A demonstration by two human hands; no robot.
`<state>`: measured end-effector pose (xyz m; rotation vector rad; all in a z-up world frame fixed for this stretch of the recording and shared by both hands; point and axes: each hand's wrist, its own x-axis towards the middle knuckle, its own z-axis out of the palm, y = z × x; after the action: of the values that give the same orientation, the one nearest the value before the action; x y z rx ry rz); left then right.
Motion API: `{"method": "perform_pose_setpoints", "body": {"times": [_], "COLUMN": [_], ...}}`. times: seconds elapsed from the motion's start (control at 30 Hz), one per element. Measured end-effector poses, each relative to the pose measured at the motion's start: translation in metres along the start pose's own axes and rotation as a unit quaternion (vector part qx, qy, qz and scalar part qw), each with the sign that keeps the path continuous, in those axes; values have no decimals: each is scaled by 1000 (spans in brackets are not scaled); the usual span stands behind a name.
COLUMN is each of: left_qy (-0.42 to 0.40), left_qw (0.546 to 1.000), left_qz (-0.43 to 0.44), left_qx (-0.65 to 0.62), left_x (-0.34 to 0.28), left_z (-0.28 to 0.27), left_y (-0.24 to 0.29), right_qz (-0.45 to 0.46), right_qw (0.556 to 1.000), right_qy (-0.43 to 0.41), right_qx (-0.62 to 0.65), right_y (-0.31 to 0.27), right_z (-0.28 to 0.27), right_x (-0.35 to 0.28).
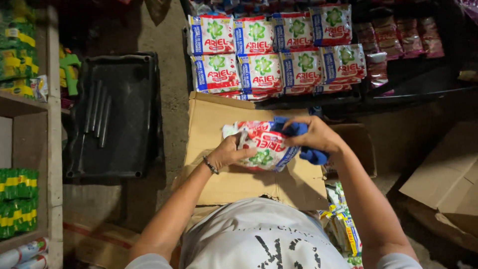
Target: The person wipes packets of detergent with a blue cloth and places them back onto a shelf.
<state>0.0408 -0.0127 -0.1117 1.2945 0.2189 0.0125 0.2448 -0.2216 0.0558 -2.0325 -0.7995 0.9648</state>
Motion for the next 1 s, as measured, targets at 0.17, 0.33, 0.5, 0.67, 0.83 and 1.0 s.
{"method": "perform_pose_setpoints", "body": {"times": [0.17,0.33,0.5,0.67,0.83,1.0], "left_qy": [50,121,266,278,271,273], "left_qw": [957,942,929,939,941,937], "left_qz": [-179,-158,-130,-108,-110,-112], "left_qx": [-224,-268,-220,-173,-172,-185], "left_x": [-4,-24,-8,-15,-16,-17], "left_z": [10,33,52,54,55,48], "left_y": [5,30,16,-6,1,-7], "right_qz": [-25,-73,-155,-151,-103,-29], "right_qw": [989,976,975,888,898,912], "right_qy": [146,202,115,184,186,215], "right_qx": [-22,-9,-114,-393,-384,-349], "right_y": [34,-22,-18,43,47,94], "right_z": [-1,30,117,123,115,79], "right_x": [27,15,20,38,47,55]}}
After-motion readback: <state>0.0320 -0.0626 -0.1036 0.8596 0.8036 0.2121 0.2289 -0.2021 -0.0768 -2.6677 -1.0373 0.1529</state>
